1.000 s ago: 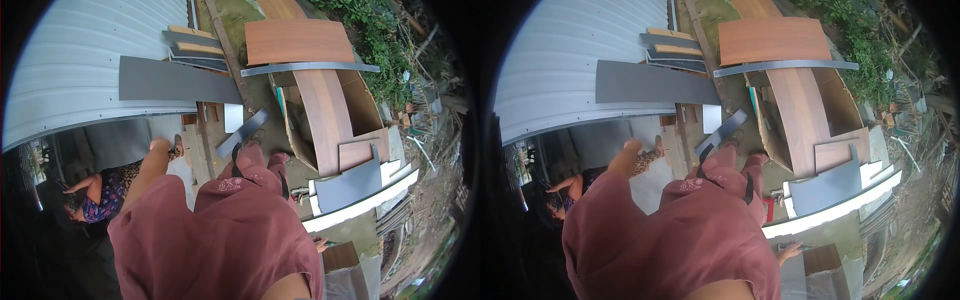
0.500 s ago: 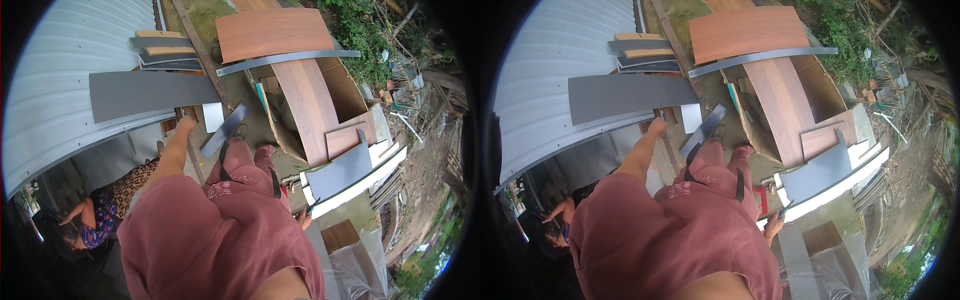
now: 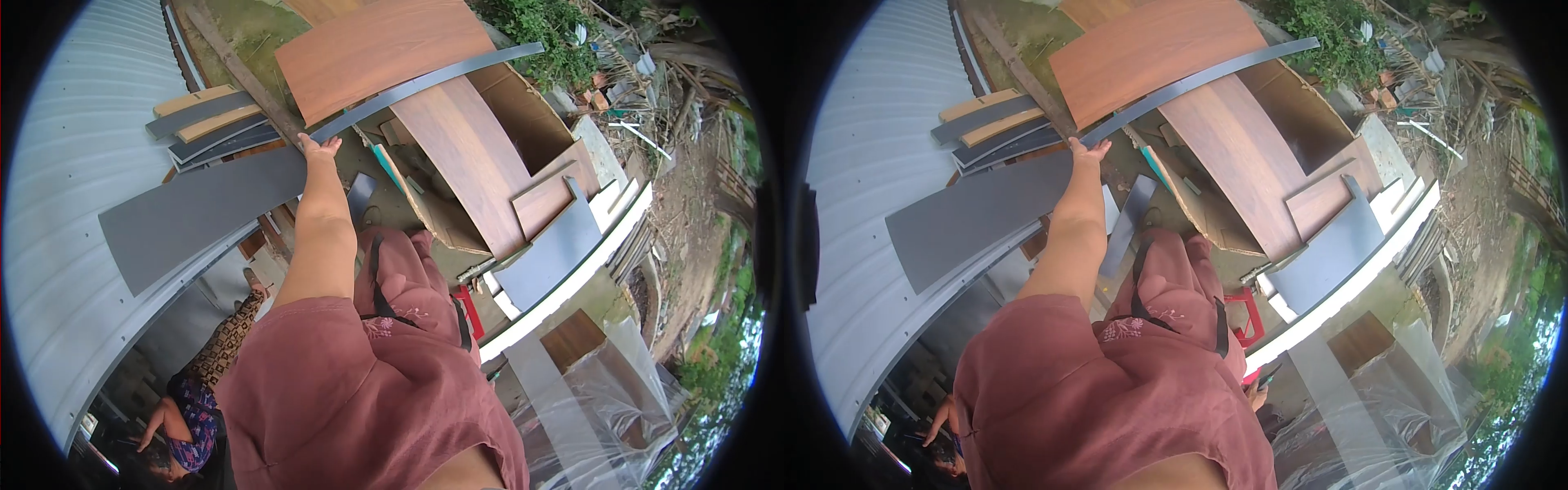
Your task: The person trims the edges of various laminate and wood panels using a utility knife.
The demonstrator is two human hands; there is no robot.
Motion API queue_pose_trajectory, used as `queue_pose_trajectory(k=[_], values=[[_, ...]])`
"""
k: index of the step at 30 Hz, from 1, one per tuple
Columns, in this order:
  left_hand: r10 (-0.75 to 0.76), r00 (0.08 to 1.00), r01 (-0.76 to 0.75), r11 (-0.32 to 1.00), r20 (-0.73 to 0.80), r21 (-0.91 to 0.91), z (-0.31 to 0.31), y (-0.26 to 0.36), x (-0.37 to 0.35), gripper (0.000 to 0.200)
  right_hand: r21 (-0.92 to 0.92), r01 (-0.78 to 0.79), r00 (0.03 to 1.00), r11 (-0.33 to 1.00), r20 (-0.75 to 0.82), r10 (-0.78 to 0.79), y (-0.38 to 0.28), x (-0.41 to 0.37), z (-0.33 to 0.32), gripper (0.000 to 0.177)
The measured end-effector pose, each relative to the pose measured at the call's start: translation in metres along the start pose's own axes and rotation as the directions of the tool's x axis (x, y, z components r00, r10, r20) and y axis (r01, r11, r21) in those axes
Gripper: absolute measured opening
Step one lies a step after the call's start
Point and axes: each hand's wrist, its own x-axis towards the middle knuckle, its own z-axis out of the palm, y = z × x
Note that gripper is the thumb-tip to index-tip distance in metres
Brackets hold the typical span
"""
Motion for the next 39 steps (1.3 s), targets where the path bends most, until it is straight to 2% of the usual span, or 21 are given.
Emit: queue_pose_trajectory(k=[2, 4, 6, 8, 10, 11, 12, 15, 18, 20, 22, 23, 25, 28, 29, 30, 32, 34, 36, 38, 39], values=[[-0.01, 1.0, 0.01, 1.0, 0.016, 0.029, -0.003, 0.01, 0.033, 0.072, -0.03, -0.007, 1.0, 1.0, -0.005, 0.007, -0.017, -0.01, 0.005, 0.031], [-0.016, 0.999, 0.015, 0.999, 0.028, 0.047, 0.011, 0.006, 0.023, 0.063, -0.068, -0.007, 1.0, 0.998, -0.005, 0.007, -0.04, -0.017, 0.006, 0.03], [0.197, 0.975, -0.201, 0.979, -0.103, -0.024, 0.022, 0.006, 0.002, 0.051, -0.081, -0.005, 1.0, 0.997, -0.002, 0.005, -0.072, -0.027, 0.004, 0.03], [0.254, 0.967, -0.256, 0.963, -0.029, -0.084, 0.018, 0.009, -0.01, 0.047, -0.105, 0.092, 0.996, 0.99, 0.018, -0.091, -0.106, -0.037, 0.002, 0.028], [0.444, 0.896, -0.444, 0.896, -0.006, -0.035, 0.026, 0.012, -0.062, 0.051, -0.073, 0.112, 0.994, 0.991, 0.026, -0.11, -0.102, -0.023, 0.005, 0.028], [0.516, 0.851, -0.519, 0.855, 0.102, 0.003, 0.028, 0.021, -0.083, 0.055, -0.053, 0.129, 0.991, 0.99, 0.033, -0.128, -0.099, -0.018, 0.007, 0.027], [0.573, 0.792, -0.591, 0.806, 0.212, 0.03, 0.03, 0.029, -0.105, 0.058, -0.033, 0.122, 0.992, 0.992, 0.025, -0.121, -0.1, -0.016, 0.008, 0.027], [0.722, 0.615, -0.734, 0.671, 0.316, -0.106, 0.056, 0.056, -0.2, 0.053, -0.04, 0.116, 0.992, 0.992, 0.048, -0.114, -0.12, -0.015, 0.015, 0.03], [0.855, 0.336, -0.884, 0.431, 0.395, -0.182, 0.075, 0.106, -0.276, 0.063, -0.082, 0.21, 0.975, 0.974, 0.089, -0.203, -0.112, 0.009, 0.027, 0.033], [0.931, 0.117, -0.957, 0.199, 0.345, -0.211, 0.086, 0.142, -0.329, 0.074, -0.022, 0.237, 0.967, 0.971, 0.101, -0.234, -0.113, 0.018, 0.035, 0.033], [0.95, -0.031, -0.913, 0.1, 0.312, -0.395, 0.095, 0.167, -0.387, 0.078, 0.037, 0.272, 0.954, 0.962, 0.121, -0.275, -0.123, 0.023, 0.042, 0.033], [0.95, -0.043, -0.909, 0.091, 0.308, -0.408, 0.097, 0.174, -0.415, 0.078, 0.047, 0.328, 0.935, 0.943, 0.126, -0.332, -0.126, 0.026, 0.045, 0.03], [0.925, -0.197, -0.911, -0.051, 0.324, -0.408, 0.094, 0.178, -0.465, 0.078, 0.116, 0.395, 0.901, 0.911, 0.144, -0.409, -0.133, 0.036, 0.053, 0.028], [0.859, -0.286, -0.901, -0.091, 0.424, -0.423, 0.082, 0.151, -0.515, 0.076, 0.213, 0.45, 0.851, 0.867, 0.192, -0.489, -0.167, 0.034, 0.066, 0.026], [0.85, -0.276, -0.9, -0.065, 0.448, -0.431, 0.076, 0.141, -0.528, 0.074, 0.217, 0.44, 0.849, 0.871, 0.217, -0.483, -0.201, 0.004, 0.06, 0.025], [0.847, -0.274, -0.888, -0.042, 0.455, -0.457, 0.072, 0.134, -0.54, 0.07, 0.124, 0.469, 0.825, 0.875, 0.291, -0.484, -0.214, 0.004, 0.062, 0.029], [0.821, -0.285, -0.866, 0.001, 0.495, -0.501, 0.063, 0.126, -0.56, 0.067, 0.261, 0.552, 0.732, 0.792, 0.304, -0.61, -0.253, -0.03, 0.062, 0.036], [0.792, -0.234, -0.833, 0.135, 0.563, -0.536, 0.056, 0.117, -0.575, 0.061, 0.368, 0.608, 0.62, 0.704, 0.335, -0.71, -0.273, -0.034, 0.075, 0.052], [0.769, -0.179, -0.796, 0.254, 0.614, -0.55, 0.052, 0.098, -0.587, 0.058, 0.389, 0.665, 0.526, 0.637, 0.361, -0.77, -0.314, -0.077, 0.065, 0.056], [0.726, -0.182, -0.787, 0.296, 0.663, -0.541, 0.049, 0.076, -0.587, 0.056, 0.453, 0.68, 0.447, 0.577, 0.367, -0.816, -0.351, -0.12, 0.051, 0.057], [0.707, -0.177, -0.78, 0.323, 0.684, -0.535, 0.049, 0.066, -0.582, 0.056, 0.493, 0.705, 0.361, 0.51, 0.369, -0.856, -0.367, -0.146, 0.04, 0.057]])
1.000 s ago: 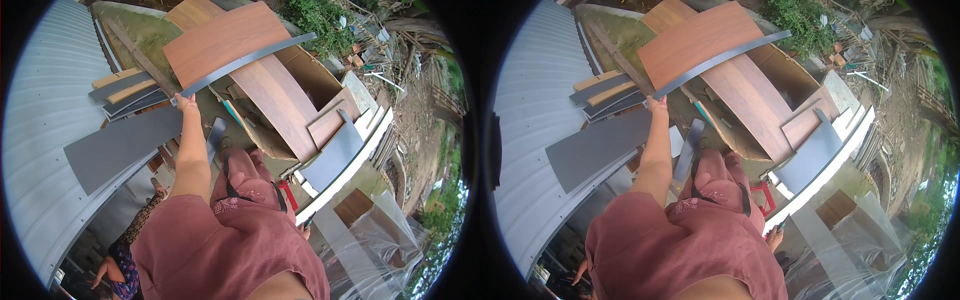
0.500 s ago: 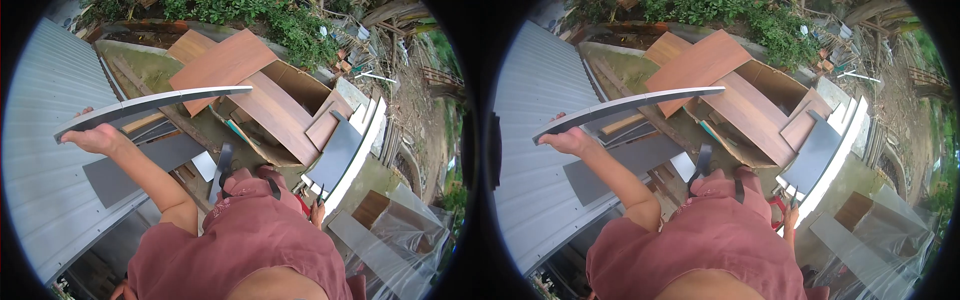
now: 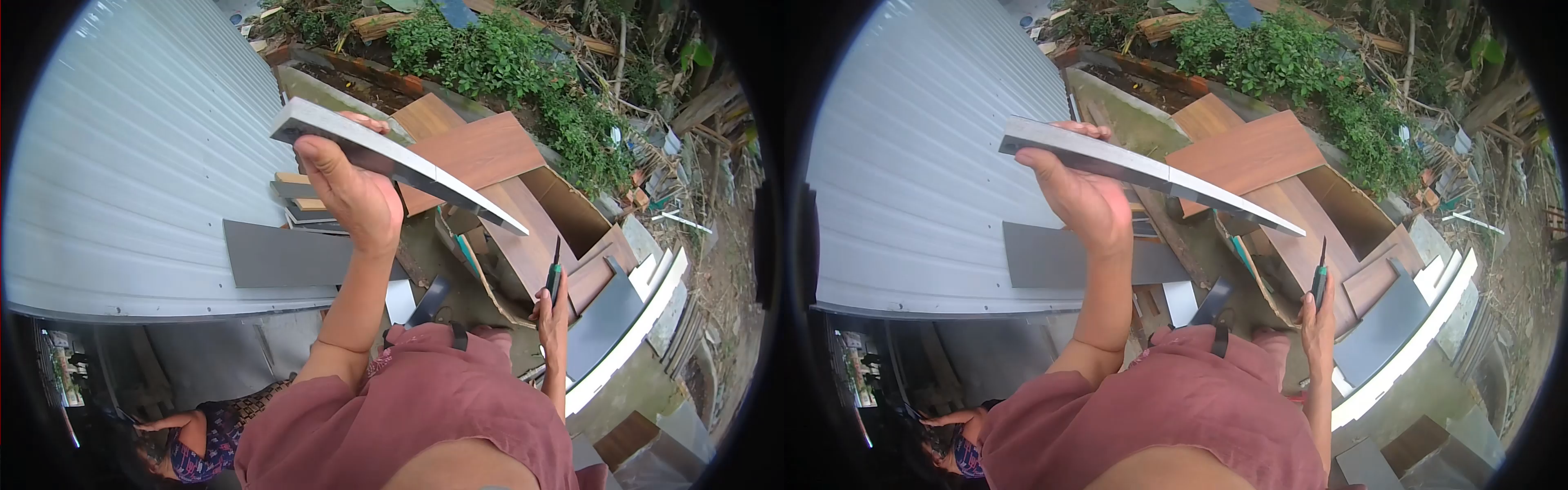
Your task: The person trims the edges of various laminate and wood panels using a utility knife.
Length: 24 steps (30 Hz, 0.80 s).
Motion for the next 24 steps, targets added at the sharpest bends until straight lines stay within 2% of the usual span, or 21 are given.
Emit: queue_pose_trajectory(k=[3, 7, 9, 10, 11, 12, 14, 16, 20, 24], values=[[-0.086, 0.996, 0.087, 0.996, 0.025, -0.029, 0.007, -0.015, -0.024, 0.055, -0.044, 0.254, 0.963, 0.966, 0.099, -0.249, -0.063, -0.001, 0.009, 0.056], [-0.204, 0.979, 0.204, 0.977, 0.009, -0.061, 0.015, -0.022, -0.049, 0.054, 0.034, 0.389, 0.892, 0.921, 0.238, -0.385, -0.143, -0.019, 0.01, 0.052], [-0.211, 0.976, 0.214, 0.975, 0.042, -0.064, 0.017, -0.019, -0.054, 0.054, 0.069, 0.45, 0.843, 0.89, 0.298, -0.449, -0.161, -0.023, 0.012, 0.052], [-0.201, 0.979, 0.203, 0.978, 0.042, -0.044, 0.018, -0.018, -0.055, 0.053, 0.168, 0.425, 0.815, 0.889, 0.358, -0.457, -0.17, -0.024, 0.014, 0.052], [-0.186, 0.982, 0.187, 0.982, 0.038, -0.025, 0.018, -0.016, -0.056, 0.051, 0.17, 0.497, 0.768, 0.851, 0.371, -0.522, -0.176, -0.024, 0.016, 0.052], [-0.209, 0.973, 0.218, 0.972, 0.103, -0.092, 0.013, -0.016, -0.057, 0.039, 0.2, 0.506, 0.743, 0.839, 0.393, -0.542, -0.183, -0.026, 0.018, 0.052], [-0.219, 0.969, 0.228, 0.971, 0.113, -0.076, 0.011, -0.011, -0.064, 0.039, 0.236, 0.511, 0.713, 0.826, 0.419, -0.561, -0.194, -0.028, 0.023, 0.052], [-0.234, 0.965, 0.242, 0.968, 0.122, -0.062, 0.012, -0.006, -0.069, 0.039, 0.228, 0.596, 0.656, 0.77, 0.415, -0.63, -0.2, -0.029, 0.027, 0.052], [-0.167, 0.972, 0.176, 0.984, 0.164, -0.041, 0.006, -0.004, -0.073, 0.039, 0.278, 0.635, 0.603, 0.721, 0.404, -0.687, -0.205, -0.03, 0.033, 0.054], [-0.151, 0.969, 0.17, 0.982, 0.197, -0.082, 0.002, -0.002, -0.075, 0.039, 0.258, 0.561, 0.605, 0.786, 0.52, -0.602, -0.206, -0.033, 0.028, 0.054]])
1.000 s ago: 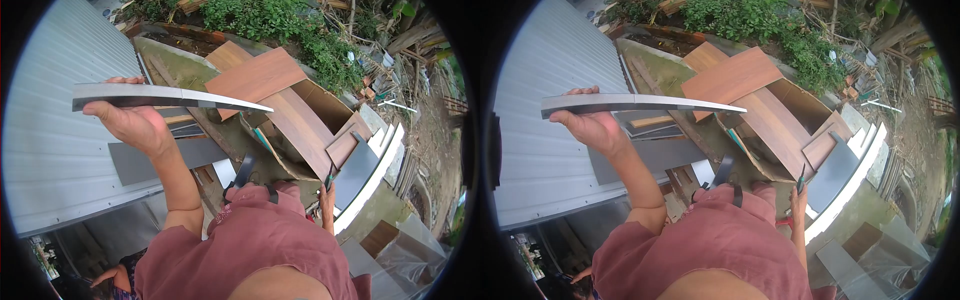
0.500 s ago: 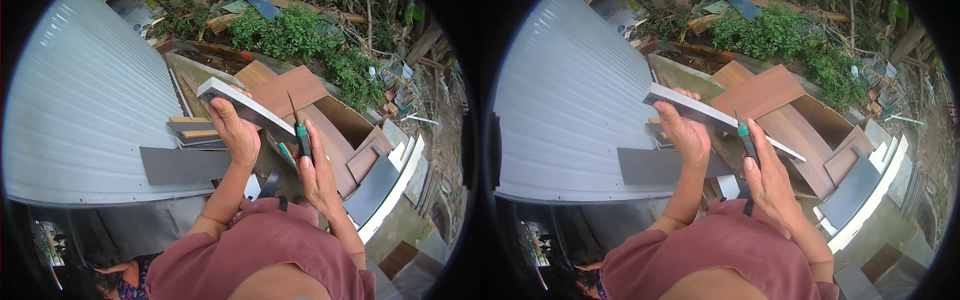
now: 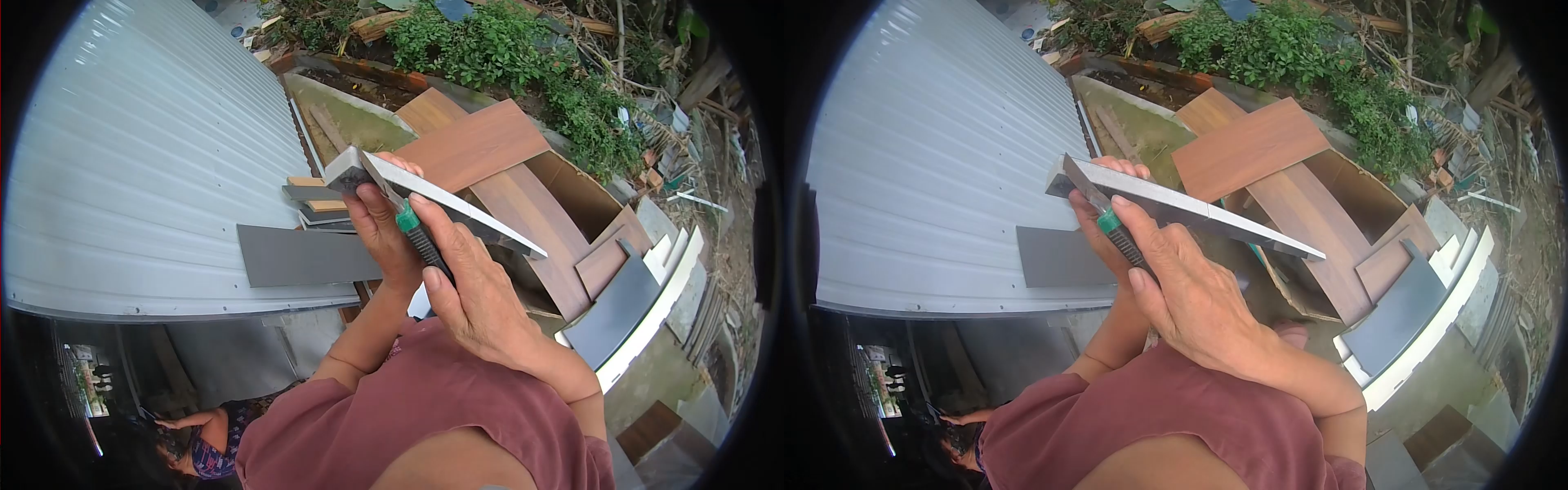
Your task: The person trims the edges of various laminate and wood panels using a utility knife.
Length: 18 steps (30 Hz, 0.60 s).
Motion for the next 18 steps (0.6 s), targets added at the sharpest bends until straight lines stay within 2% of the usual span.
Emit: queue_pose_trajectory(k=[4, 6, 8, 10, 12, 18], values=[[-0.001, 0.999, -0.001, 0.998, -0.034, -0.059, 0.001, -0.003, -0.003, 0.038, -0.013, 0.011, 1.0, 1.0, -0.015, -0.011, 0.0, -0.004, -0.001, 0.056], [0.041, 0.999, -0.04, 0.996, 0.021, -0.075, 0.0, -0.005, -0.002, 0.037, -0.011, 0.016, 1.0, 1.0, -0.027, -0.016, 0.0, -0.005, 0.0, 0.056], [0.041, 0.996, -0.033, 0.994, 0.079, -0.109, -0.004, -0.004, 0.001, 0.036, -0.041, 0.124, 0.989, 0.991, -0.074, -0.127, 0.001, -0.006, 0.002, 0.059], [0.045, 0.99, -0.025, 0.989, 0.135, -0.144, -0.005, -0.006, 0.002, 0.035, -0.039, 0.113, 0.99, 0.993, -0.078, -0.115, 0.001, -0.007, 0.003, 0.06], [0.138, 0.983, -0.133, 0.99, 0.118, -0.051, -0.003, -0.008, 0.001, 0.036, -0.038, 0.102, 0.991, 0.994, -0.08, -0.104, 0.001, -0.008, 0.004, 0.06], [0.106, 0.985, -0.104, 0.994, 0.135, -0.017, -0.005, -0.003, -0.002, 0.038, -0.061, 0.028, 0.998, 0.998, -0.061, -0.032, 0.003, -0.016, 0.007, 0.061]])
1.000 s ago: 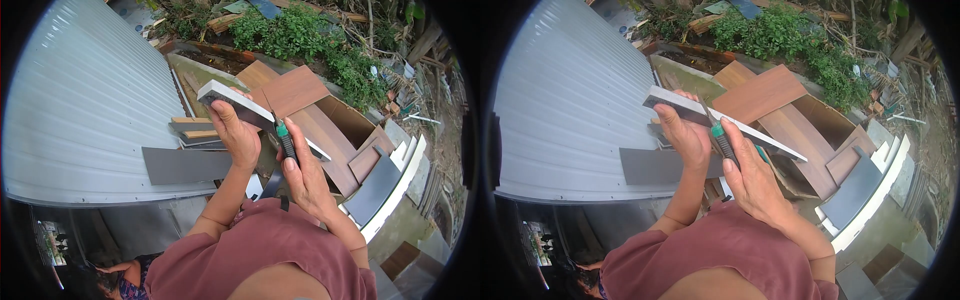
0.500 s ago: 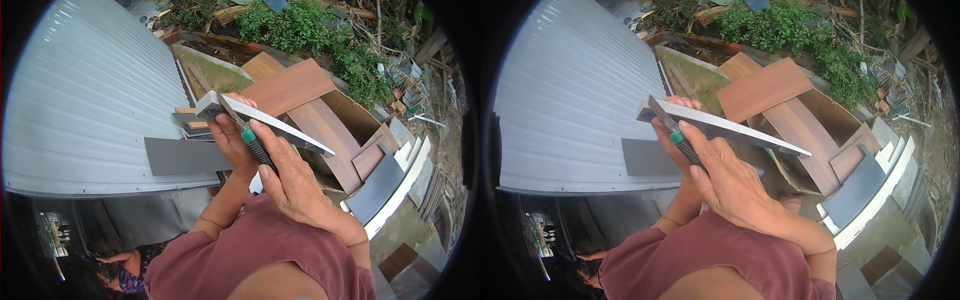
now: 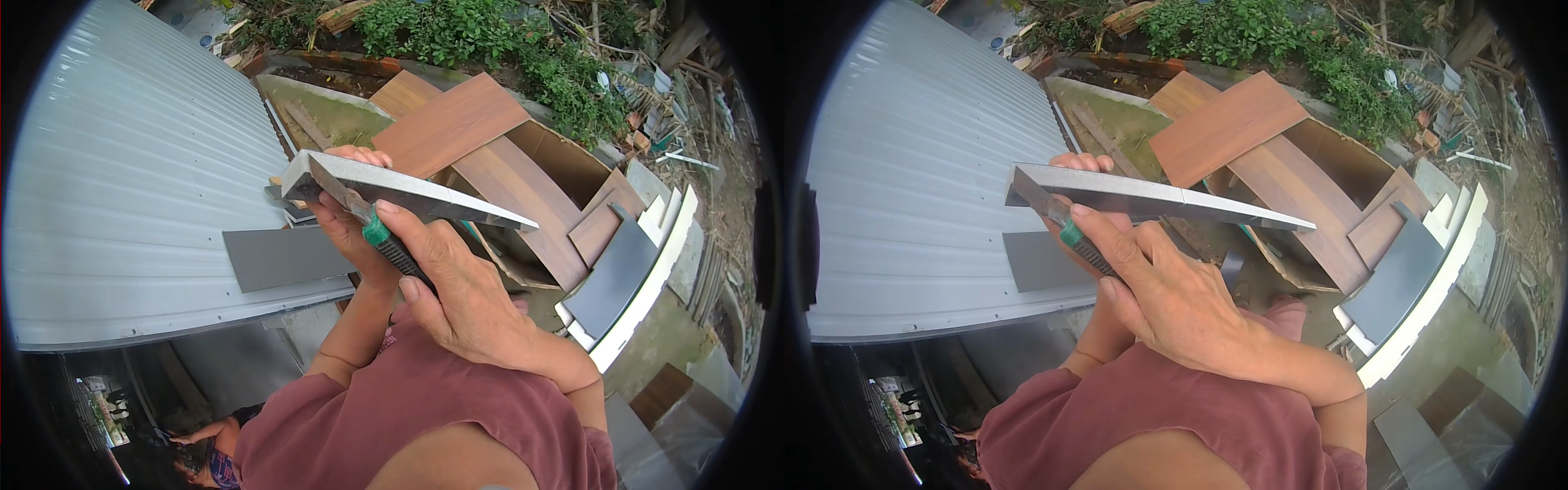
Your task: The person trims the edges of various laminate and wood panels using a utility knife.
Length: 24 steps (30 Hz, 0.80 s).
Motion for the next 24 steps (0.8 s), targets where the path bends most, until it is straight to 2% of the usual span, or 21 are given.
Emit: queue_pose_trajectory(k=[3, 6, 7, 8, 9, 10, 11, 12, 13, 15, 16, 17, 19, 24], values=[[-0.03, 0.999, 0.031, 0.995, 0.012, -0.093, -0.003, -0.001, -0.002, 0.037, 0.024, -0.017, 1.0, 1.0, 0.006, 0.017, -0.002, -0.004, -0.001, 0.061], [-0.003, 0.999, 0.002, 1.0, -0.035, -0.025, 0.001, -0.001, -0.005, 0.037, -0.019, -0.001, 1.0, 1.0, -0.006, 0.001, -0.001, -0.003, 0.001, 0.056], [0.01, 0.999, -0.014, 0.998, -0.052, -0.061, 0.004, -0.001, -0.005, 0.038, -0.001, 0.029, 0.999, 1.0, -0.015, -0.029, 0.002, -0.004, 0.003, 0.054], [-0.066, 0.993, 0.07, 0.997, -0.095, 0.035, 0.001, 0.003, -0.011, 0.038, -0.076, 0.059, 0.998, 0.995, -0.032, -0.061, 0.002, -0.005, 0.003, 0.052], [-0.148, 0.971, 0.163, 0.984, -0.188, 0.068, 0.002, 0.006, -0.013, 0.038, -0.058, 0.109, 0.989, 0.992, -0.092, -0.114, 0.011, -0.005, 0.011, 0.055], [0.017, 0.995, 0.001, 0.982, -0.094, 0.187, 0.0, 0.001, -0.012, 0.04, 0.03, -0.042, 0.992, 0.999, -0.119, 0.045, 0.011, -0.013, 0.017, 0.052], [0.028, 0.999, -0.021, 0.984, -0.038, 0.179, -0.004, 0.0, -0.013, 0.036, 0.088, -0.104, 0.985, 0.991, -0.13, 0.115, 0.007, -0.014, 0.019, 0.054], [0.052, 0.997, -0.045, 0.993, -0.06, 0.113, -0.001, 0.0, -0.016, 0.036, 0.108, -0.117, 0.976, 0.987, -0.171, 0.134, 0.011, -0.016, 0.023, 0.057], [0.054, 0.989, -0.032, 0.987, -0.137, 0.155, 0.004, 0.007, -0.013, 0.035, 0.124, -0.131, 0.961, 0.984, -0.228, 0.157, 0.014, -0.019, 0.025, 0.06], [0.086, 0.983, -0.062, 0.987, -0.163, 0.147, 0.004, 0.004, -0.013, 0.035, 0.179, -0.19, 0.954, 0.965, -0.2, 0.225, 0.013, -0.023, 0.024, 0.066], [0.089, 0.979, -0.061, 0.986, -0.183, 0.152, 0.003, 0.004, -0.013, 0.035, 0.13, -0.205, 0.926, 0.97, -0.294, 0.235, 0.014, -0.021, 0.029, 0.069], [0.101, 0.981, -0.067, 0.979, -0.168, 0.194, 0.002, 0.006, -0.014, 0.035, 0.106, -0.228, 0.938, 0.968, -0.244, 0.248, 0.013, -0.021, 0.025, 0.072], [0.109, 0.98, -0.067, 0.968, -0.164, 0.243, 0.0, 0.007, -0.015, 0.035, 0.045, -0.233, 0.927, 0.971, -0.293, 0.236, 0.017, -0.023, 0.028, 0.073], [0.099, 0.969, -0.066, 0.987, -0.225, 0.148, 0.0, 0.002, -0.015, 0.037, 0.006, -0.212, 0.93, 0.977, -0.304, 0.204, 0.028, -0.021, 0.031, 0.073]])
